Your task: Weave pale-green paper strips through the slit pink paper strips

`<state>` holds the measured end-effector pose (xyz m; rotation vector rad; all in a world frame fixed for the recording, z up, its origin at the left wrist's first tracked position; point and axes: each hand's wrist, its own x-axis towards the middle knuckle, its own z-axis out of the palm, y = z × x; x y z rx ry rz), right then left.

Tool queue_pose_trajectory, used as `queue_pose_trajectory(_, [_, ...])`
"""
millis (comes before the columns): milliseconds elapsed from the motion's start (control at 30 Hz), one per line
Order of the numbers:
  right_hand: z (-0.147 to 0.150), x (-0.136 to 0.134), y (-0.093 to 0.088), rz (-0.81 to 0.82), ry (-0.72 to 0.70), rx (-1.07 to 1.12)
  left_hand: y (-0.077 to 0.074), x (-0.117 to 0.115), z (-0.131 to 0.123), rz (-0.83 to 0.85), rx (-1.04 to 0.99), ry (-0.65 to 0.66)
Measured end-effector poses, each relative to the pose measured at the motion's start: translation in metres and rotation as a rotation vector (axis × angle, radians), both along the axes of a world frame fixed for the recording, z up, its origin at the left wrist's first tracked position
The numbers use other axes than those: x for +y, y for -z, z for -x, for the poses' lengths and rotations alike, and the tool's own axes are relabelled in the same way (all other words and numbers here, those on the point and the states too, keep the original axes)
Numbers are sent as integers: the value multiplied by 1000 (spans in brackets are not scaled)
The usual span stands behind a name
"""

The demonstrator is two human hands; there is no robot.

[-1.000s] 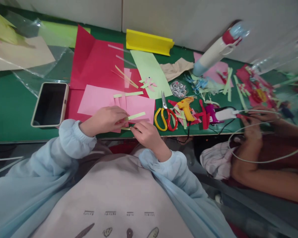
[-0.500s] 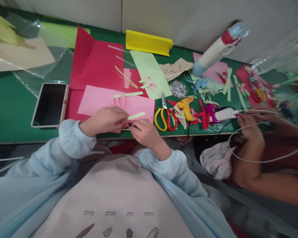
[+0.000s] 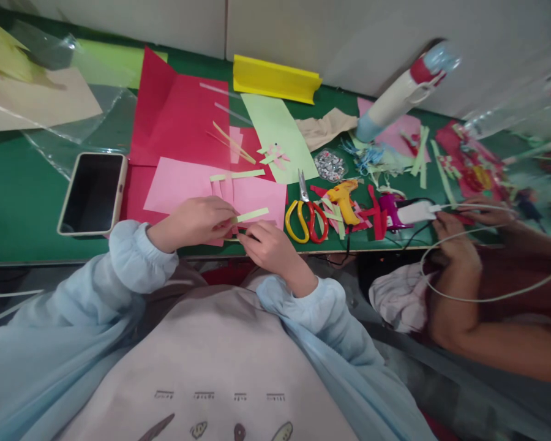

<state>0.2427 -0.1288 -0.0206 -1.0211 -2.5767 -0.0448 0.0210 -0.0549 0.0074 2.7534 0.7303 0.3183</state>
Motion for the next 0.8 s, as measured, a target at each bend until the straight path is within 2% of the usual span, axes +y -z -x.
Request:
queue_pose_trajectory(233, [-1, 1, 2, -83, 12, 60, 5, 1, 1, -42, -2, -6])
queue_pose_trajectory(567, [-3, 2, -1, 17, -14, 40, 2, 1, 2, -10, -4, 10])
queue_pose_trajectory(800, [-1, 3, 1, 41, 40, 49, 6, 1, 2, -52, 6, -4])
